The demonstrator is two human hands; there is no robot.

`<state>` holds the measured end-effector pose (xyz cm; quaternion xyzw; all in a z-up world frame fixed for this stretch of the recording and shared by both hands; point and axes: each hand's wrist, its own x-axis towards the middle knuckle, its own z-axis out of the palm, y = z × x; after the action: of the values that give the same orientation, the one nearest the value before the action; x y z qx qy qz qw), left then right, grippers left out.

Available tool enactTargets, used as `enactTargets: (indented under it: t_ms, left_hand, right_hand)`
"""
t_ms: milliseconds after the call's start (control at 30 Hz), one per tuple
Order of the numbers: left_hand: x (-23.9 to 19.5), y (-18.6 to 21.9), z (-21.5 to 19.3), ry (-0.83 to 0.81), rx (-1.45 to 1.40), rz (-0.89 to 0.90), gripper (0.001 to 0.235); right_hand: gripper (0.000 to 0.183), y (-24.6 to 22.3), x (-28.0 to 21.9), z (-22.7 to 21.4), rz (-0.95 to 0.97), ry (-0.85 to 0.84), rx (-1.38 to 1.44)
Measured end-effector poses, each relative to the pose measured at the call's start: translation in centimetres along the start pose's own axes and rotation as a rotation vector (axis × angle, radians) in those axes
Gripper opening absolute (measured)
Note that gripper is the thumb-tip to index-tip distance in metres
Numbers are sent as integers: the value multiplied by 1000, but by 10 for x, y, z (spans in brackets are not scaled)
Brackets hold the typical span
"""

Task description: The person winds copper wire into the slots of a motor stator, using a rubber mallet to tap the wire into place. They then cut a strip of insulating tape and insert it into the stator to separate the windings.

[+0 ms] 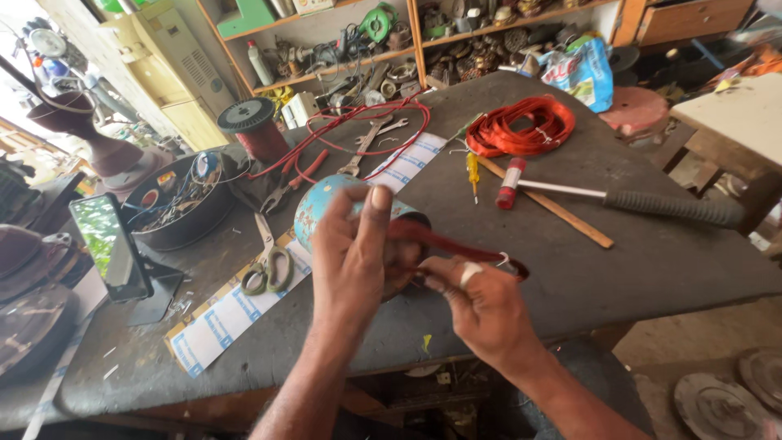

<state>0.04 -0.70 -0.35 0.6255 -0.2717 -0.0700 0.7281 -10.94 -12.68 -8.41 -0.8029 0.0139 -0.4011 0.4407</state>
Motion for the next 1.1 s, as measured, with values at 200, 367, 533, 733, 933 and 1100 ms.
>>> enactTargets:
  t_ms: [200,367,533,733,933,1100]
  left_hand:
    - [66,-23,-50,238,842,602,51]
    - [92,-80,-86,103,650,423,62]
    - [72,-117,-112,246,519,196,57]
    - [51,-142,-133,326,326,261,46]
    - [31,-160,-140,469,340,224,49]
    - [38,-144,-159,471,211,-73,51]
  right_hand:
    - [27,16,-3,-20,82,-68,-133]
    - [27,25,-1,-34,-104,-76,-285]
    - [20,16,-1,-24,-73,-76,-580]
    - [21,-17,-26,25,-57,-1,-640]
    - [22,-21,-19,66,-10,26,-704]
    - [19,-17,-17,85,3,20,-722]
